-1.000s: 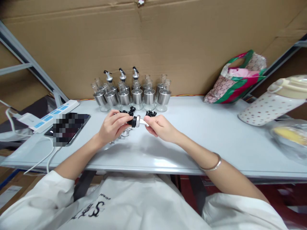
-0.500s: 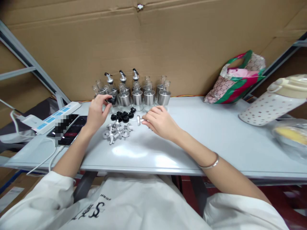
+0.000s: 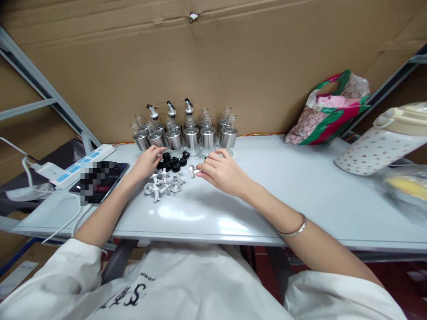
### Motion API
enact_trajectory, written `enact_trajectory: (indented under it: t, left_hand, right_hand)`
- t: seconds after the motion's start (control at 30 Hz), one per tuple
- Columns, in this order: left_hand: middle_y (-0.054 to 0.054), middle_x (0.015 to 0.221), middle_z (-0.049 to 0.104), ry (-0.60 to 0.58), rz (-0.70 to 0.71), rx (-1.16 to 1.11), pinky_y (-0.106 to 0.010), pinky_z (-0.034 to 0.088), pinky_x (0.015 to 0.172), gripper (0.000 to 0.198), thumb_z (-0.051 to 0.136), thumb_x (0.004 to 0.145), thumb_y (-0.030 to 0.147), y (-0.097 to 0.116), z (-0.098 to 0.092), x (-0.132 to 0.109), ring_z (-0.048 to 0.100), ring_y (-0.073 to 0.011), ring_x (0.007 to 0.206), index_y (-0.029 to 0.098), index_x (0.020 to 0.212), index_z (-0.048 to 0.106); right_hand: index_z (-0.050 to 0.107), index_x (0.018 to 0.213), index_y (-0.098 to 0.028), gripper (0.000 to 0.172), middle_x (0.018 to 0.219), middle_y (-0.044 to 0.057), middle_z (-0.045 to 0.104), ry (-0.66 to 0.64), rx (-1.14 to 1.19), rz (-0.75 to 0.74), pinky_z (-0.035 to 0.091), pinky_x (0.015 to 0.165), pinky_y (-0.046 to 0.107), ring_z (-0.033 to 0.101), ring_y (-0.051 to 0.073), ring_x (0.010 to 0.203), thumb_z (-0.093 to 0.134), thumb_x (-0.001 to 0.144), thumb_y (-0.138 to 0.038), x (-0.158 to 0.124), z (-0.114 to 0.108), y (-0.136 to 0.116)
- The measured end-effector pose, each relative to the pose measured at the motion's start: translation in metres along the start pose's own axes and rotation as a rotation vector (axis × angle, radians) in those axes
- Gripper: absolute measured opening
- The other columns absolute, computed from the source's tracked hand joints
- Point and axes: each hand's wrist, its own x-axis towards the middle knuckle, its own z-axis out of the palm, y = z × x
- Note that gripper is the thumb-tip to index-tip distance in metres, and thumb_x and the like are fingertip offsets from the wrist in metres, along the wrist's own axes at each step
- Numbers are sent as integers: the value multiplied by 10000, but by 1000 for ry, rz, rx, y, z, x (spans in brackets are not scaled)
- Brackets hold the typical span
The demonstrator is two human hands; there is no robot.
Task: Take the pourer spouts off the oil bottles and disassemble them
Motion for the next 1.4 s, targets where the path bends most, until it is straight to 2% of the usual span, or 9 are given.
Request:
enact_trajectory:
  t: [0.2, 0.37, 0.6, 0.7, 0.8, 0.9, 1.1, 1.27, 1.4]
  left_hand:
    - [-81, 1036, 582, -23, 46, 58, -333, 457, 867, 390, 333, 839, 87, -4, 0, 0, 549, -209, 976, 180, 1015, 668]
    - [-82, 1150, 572, -50, 58, 60, -351, 436, 902, 451, 322, 850, 79, -2, -1, 0, 520, -214, 1047, 204, 1203, 573]
    - [-93, 1139, 603, -141, 19, 135, -387, 413, 896, 309, 361, 907, 192, -1, -2, 0, 513, -244, 1066, 186, 1113, 591]
    - [-90, 1118, 621, -165, 1, 133, -391, 415, 910, 258, 426, 899, 247, 0, -2, -1, 538, -249, 1064, 172, 1095, 577]
    - [-96, 1127, 633, -188, -27, 116, -393, 418, 929, 268, 432, 900, 255, 3, -3, 0, 557, -252, 1073, 159, 1110, 567]
    - [-100, 1162, 622, -169, -36, 86, -396, 418, 943, 290, 394, 910, 233, 6, -6, -1, 564, -248, 1078, 157, 1144, 549]
    - [-95, 1145, 580, -96, -24, -238, -367, 442, 929, 333, 318, 945, 344, 20, -22, -21, 571, -202, 1025, 164, 1182, 465]
    - [-110, 1257, 508, -122, 90, -340, -395, 344, 1056, 384, 374, 926, 437, 30, -28, -57, 460, -229, 1206, 188, 1211, 440]
    - [-146, 1355, 420, -132, 170, -358, -449, 287, 1095, 598, 525, 837, 527, 27, -22, -71, 377, -282, 1287, 195, 1304, 356]
  right_hand:
    - [632, 947, -149, 262, 761, 43, 679, -43, 54, -9, 341, 748, 309, 498, 160, 700, 413, 968, -291, 0, 1, -3]
    - [626, 973, -132, 261, 765, 49, 679, -60, 66, -19, 329, 719, 301, 498, 165, 709, 406, 971, -271, 0, 3, -5]
    - [615, 976, -127, 320, 766, 73, 647, -316, 96, 43, 325, 704, 301, 525, 174, 711, 328, 989, -267, -5, 15, -12]
    - [622, 961, -130, 267, 753, 72, 627, -433, 119, 67, 337, 708, 302, 545, 181, 711, 379, 969, -241, -6, 18, -22]
    - [578, 1091, -113, 232, 785, 78, 631, -504, 151, 110, 361, 714, 318, 562, 196, 711, 434, 942, -217, -5, 16, -31]
    - [571, 1070, -122, 216, 820, 84, 635, -542, 269, 147, 388, 738, 325, 575, 198, 742, 423, 944, -217, -2, 9, -35]
    - [540, 1185, -141, 362, 868, 91, 641, -509, 406, 120, 413, 737, 317, 579, 195, 773, 521, 907, -373, 2, 8, -39]
    - [617, 934, -152, 162, 812, 61, 646, -457, 356, 90, 392, 736, 301, 578, 171, 757, 466, 923, -207, 2, 16, -38]
    - [595, 857, -152, 154, 756, 48, 640, -268, 314, 97, 375, 731, 299, 564, 155, 696, 451, 906, -174, 13, 15, -26]
